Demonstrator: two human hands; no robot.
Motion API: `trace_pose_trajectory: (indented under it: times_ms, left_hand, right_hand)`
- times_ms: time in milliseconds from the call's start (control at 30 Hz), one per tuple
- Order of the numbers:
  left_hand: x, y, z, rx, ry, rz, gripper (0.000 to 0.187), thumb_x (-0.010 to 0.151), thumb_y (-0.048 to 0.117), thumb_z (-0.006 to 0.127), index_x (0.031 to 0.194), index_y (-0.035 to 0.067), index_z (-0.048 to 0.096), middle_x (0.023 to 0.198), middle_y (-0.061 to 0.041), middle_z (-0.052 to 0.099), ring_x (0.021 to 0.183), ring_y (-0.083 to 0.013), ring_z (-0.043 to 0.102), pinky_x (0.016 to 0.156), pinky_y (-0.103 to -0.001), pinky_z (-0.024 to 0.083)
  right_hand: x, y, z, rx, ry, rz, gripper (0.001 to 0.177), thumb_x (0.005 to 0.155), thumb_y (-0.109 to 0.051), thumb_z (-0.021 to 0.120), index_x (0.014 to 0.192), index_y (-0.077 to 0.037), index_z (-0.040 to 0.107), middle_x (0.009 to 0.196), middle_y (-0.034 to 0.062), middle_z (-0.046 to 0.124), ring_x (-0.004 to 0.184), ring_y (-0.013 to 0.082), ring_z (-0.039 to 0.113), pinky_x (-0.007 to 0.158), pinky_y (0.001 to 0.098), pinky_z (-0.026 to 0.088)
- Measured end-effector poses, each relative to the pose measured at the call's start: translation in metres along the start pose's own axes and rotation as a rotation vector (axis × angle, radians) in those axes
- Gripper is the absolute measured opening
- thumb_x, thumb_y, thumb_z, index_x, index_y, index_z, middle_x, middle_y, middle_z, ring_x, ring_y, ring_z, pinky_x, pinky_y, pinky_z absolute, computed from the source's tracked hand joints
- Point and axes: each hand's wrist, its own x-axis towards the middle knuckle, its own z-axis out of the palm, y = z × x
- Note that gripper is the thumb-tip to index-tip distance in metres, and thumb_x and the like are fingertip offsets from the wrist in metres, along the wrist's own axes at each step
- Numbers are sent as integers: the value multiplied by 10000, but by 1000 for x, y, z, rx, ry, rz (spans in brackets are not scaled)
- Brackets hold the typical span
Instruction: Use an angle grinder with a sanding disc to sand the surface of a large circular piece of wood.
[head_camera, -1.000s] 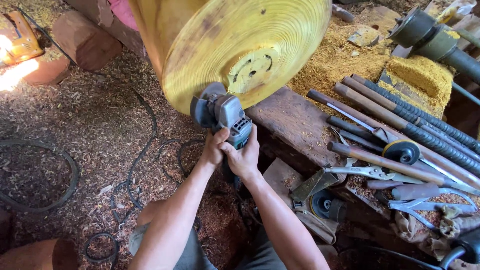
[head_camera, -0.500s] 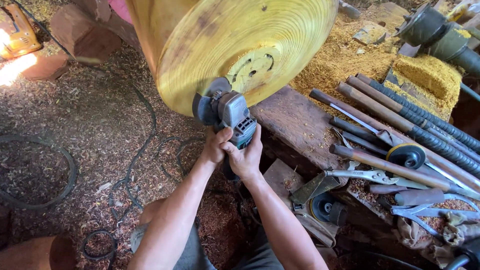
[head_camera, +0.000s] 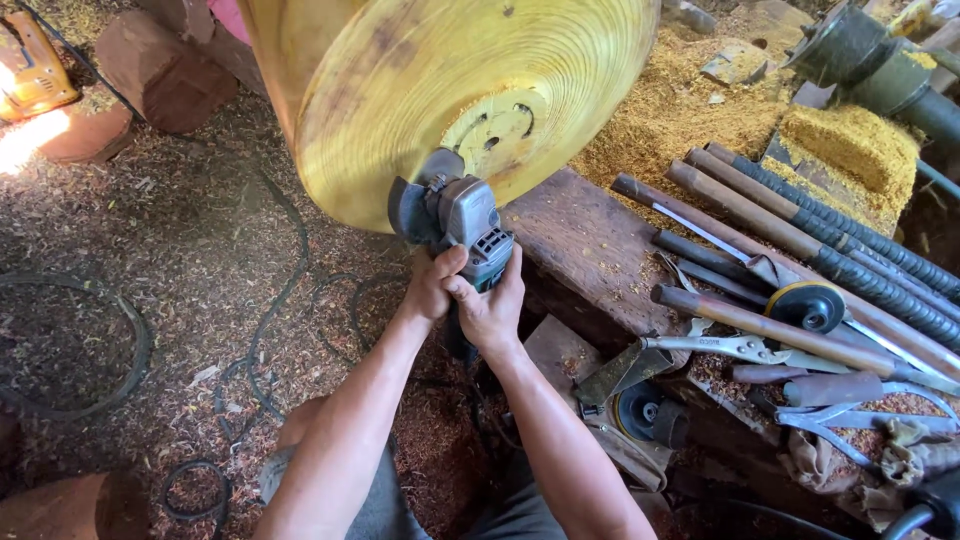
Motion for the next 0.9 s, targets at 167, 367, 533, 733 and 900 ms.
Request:
trace_pose_trajectory:
  times_ms: [167,367,533,733,900]
  left_hand:
    - [5,16,14,78,0,196,781,838,526,782,1320,-55,581,1248,-112,651,1103,-231,641,988,-375,555]
    - [5,-6,2,-27,-9,-35,722,845,440,771,1336,-55,583,1235,-110,660,1076,-199,633,962,-354,536]
    - [9,-9,1,-23,-15,-4,699,851,423,774,1350,-24,575,1243,-81,652,1101,-170,616,981,-325,519]
    - [9,-3,4,48,-14,-7,717,851,452,769,1345,-35,588,1258,-94,651,1117,-178,608,994,-340,513]
    - [10,13,18,26,2,-45,809,793,488,786,1380,18,490,1274,-97,622,1140,-196,597,1011,-353,501]
  right_hand:
    - [1,0,-2,33,-6,-7,971,727,-666,842,1334,-2,474,1172,94,703,1072,167,671,955,339,554]
    - [4,-1,-3,11,9,2,966,731,-681,830,1326,-3,484,1160,96,707,1060,162,665,947,338,552]
    - [5,5,-4,4,20,-3,965,729,-693,822,1315,-2,489,1140,93,709,1044,152,663,933,336,557]
    - [7,6,-5,1,35,-21,961,733,-692,816,1312,-1,485,1099,81,727,1008,144,678,901,326,571]
    - [7,5,-5,23,39,-27,972,737,-697,810,1329,-1,479,1111,78,719,1016,146,674,911,322,568]
